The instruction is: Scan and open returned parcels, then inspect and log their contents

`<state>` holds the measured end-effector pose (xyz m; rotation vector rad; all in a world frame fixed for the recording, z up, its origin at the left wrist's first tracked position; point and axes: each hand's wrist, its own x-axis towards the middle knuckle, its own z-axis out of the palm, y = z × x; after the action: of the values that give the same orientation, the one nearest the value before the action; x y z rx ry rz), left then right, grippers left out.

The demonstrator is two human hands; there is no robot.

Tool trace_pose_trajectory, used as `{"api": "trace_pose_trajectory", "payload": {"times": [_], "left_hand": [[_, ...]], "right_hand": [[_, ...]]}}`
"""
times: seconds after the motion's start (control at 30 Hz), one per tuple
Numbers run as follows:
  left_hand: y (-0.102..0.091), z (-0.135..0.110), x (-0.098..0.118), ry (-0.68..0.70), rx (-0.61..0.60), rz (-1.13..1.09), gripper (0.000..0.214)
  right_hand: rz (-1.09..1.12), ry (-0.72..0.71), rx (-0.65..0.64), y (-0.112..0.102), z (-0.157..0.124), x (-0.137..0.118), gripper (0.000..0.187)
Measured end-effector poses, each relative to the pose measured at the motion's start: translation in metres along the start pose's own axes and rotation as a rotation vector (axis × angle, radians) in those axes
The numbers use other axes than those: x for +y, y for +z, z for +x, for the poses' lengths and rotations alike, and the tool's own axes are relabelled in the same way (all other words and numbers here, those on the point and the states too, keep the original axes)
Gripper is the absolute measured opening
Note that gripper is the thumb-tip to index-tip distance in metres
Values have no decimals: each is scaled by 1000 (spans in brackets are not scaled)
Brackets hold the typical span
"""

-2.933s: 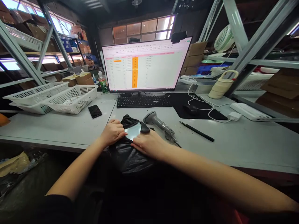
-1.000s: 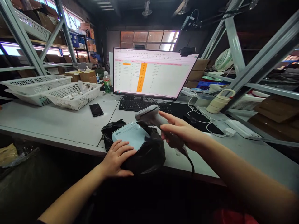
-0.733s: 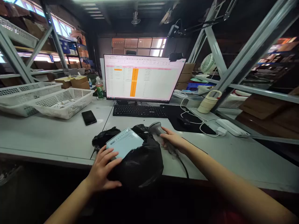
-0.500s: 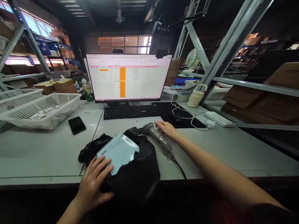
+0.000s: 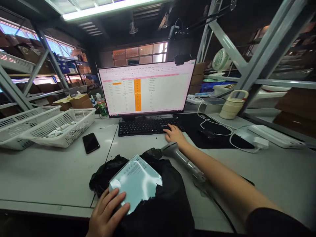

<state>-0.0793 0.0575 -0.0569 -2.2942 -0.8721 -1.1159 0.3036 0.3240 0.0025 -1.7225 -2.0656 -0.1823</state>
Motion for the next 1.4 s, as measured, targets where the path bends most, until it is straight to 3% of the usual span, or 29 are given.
{"api": "trace_pose_trajectory", "payload": {"times": [0.1,0.23,0.33,0.43,0.5,0.57,0.6,0.67,0.73,0.87,0.97,1.03,1.1,1.17,1.3,1.4], "left_hand": [[0,0,1,-6,35,3,47],[-4,5,2,-32,16,-34,60],[-7,9,4,-63,-23,-48,59],[-11,13,6,-84,-91,-26,63],[-15,17,7,-95,-140,-28,68],[-18,21,8,-156,-176,-37,76],[-19,24,9,-225,-190,-38,82],[-21,29,12,-410,-240,-48,97],[-22,33,16,-574,-303,-82,108],[-30,39,13,-716,-424,-269,114],[-35,45,-3,-814,-424,-744,105],[-34,52,-14,-957,-356,-1128,91],[-28,62,-18,-1159,-261,-1309,80],[-19,72,-14,-1287,-155,-1253,76],[-3,81,3,-1273,83,-1142,69],[-4,80,2,-1323,370,-1238,61]], "right_hand": [[45,-9,29,2,-1,2,42],[145,15,119,-9,1,2,46],[223,38,244,-42,0,-14,50],[336,-87,278,-92,-25,-58,48],[495,-408,17,-126,-58,-97,48],[459,-728,-330,-152,-99,-132,61],[409,-833,-438,-161,-119,-145,72],[288,-905,-478,-170,-154,-157,86],[177,-857,-367,-167,-182,-155,82],[91,-767,-28,-135,-225,-136,40],[204,-720,325,-100,-252,-130,33],[315,-664,456,-78,-266,-133,35],[378,-638,500,-64,-279,-140,36],[384,-649,505,-59,-287,-147,35],[396,-728,443,-72,-288,-151,29],[407,-674,383,-89,-273,-140,18]]}}
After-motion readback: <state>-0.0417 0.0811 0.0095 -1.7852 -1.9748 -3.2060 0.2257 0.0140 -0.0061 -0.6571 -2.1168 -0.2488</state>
